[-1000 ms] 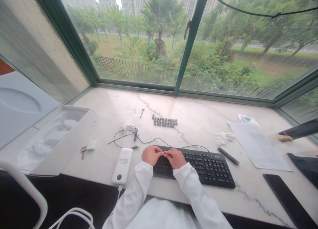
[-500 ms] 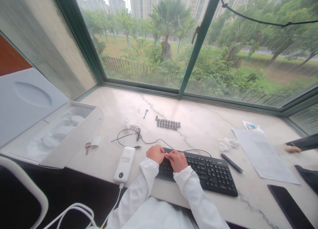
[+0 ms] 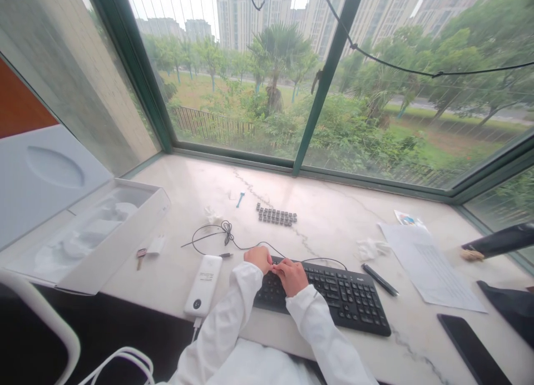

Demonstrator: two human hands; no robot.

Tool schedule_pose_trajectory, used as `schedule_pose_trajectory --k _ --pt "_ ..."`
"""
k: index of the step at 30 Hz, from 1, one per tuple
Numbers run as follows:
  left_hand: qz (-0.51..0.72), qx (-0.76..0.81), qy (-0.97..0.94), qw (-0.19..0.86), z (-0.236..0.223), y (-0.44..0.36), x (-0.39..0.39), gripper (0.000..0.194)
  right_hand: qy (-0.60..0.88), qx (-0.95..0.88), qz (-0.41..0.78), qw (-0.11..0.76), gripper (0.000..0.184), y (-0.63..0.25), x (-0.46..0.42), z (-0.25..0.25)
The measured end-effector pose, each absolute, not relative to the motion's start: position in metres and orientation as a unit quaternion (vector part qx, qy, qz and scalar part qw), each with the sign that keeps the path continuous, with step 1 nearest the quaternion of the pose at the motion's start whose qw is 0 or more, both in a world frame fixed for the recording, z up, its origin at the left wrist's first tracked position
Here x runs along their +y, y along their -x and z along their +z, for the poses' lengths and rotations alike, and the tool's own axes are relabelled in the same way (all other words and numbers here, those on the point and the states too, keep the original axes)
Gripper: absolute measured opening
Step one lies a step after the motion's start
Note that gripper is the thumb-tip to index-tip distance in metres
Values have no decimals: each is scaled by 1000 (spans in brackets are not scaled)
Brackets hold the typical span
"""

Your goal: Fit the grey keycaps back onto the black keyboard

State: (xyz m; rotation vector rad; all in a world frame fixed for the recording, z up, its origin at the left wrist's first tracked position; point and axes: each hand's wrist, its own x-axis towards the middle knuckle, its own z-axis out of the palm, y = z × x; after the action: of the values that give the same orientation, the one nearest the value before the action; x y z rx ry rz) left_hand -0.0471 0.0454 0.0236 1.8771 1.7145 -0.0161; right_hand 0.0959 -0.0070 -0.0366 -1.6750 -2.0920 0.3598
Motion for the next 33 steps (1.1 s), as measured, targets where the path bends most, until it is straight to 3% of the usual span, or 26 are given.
schedule_pose_trajectory --k 6,16,27,33 --pt "-22 645 -703 299 25 48 47 15 607 -736 168 246 9 -99 -2 -42" --pt "-79 636 -702 310 29 43 64 33 603 -740 141 263 13 -102 -2 -44" --pt "-87 618 -718 309 30 42 62 26 601 -743 145 259 13 -101 -2 -35" --pt "-77 621 -716 309 26 41 63 27 588 -773 117 208 9 -102 0 -34"
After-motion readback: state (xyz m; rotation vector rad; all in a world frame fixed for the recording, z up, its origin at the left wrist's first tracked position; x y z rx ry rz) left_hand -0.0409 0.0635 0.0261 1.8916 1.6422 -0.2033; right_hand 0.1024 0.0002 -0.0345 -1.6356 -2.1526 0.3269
